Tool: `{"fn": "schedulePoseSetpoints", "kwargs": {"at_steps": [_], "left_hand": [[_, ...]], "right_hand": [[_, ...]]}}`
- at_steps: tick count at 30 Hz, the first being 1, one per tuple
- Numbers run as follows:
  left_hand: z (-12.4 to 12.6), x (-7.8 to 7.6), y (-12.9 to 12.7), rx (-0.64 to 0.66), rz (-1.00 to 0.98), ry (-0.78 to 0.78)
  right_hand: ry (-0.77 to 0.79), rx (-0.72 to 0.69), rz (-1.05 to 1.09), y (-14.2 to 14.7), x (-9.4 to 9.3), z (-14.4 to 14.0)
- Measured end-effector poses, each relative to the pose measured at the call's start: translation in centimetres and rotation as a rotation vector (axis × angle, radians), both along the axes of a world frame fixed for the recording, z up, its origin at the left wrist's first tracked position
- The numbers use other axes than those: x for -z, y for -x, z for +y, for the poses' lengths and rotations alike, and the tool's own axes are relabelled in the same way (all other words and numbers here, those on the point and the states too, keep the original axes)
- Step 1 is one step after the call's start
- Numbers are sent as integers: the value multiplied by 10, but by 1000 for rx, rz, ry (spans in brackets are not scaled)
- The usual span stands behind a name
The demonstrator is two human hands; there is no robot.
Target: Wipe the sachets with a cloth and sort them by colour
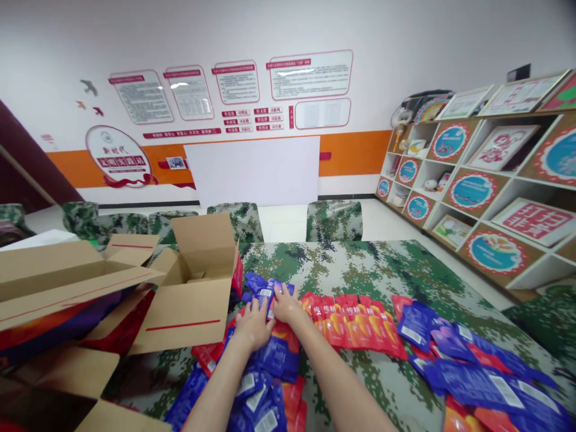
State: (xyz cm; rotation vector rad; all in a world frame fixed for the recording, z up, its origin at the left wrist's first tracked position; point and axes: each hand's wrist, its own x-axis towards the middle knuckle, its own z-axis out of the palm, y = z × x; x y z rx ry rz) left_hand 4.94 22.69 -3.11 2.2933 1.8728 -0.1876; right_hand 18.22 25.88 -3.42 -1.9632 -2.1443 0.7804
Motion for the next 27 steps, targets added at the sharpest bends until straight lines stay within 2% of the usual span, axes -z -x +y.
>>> {"fn": "schedulePoseSetpoints", "kwargs": {"at_steps": [3,6,12,17,20,22,24,27], "left_hand": [[-22,-8,7,-4,21,-3],[-45,-16,12,11,17,-11],[-98,-34,16,69,-38,31],[-131,-61,10,118,-50,-33],[-127,-71,-5,134,-72,-77],[-114,-70,-17,152,-98,-101],[-98,-62,-29,157,-120,-91],[-77,-44,-37,150,-128,-23]], "right_hand": [[4,68,44,17,2,-22],[-53,5,104,23,1,-44],[-96,-118,160,5,-5,-92],[-60,-148,191,-13,-16,-142],[-103,-155,223,-19,-25,-172],[-175,-170,262,-23,-31,-183],[-248,-126,278,-30,-35,-184],[-319,-10,207,-39,-37,-165]]}}
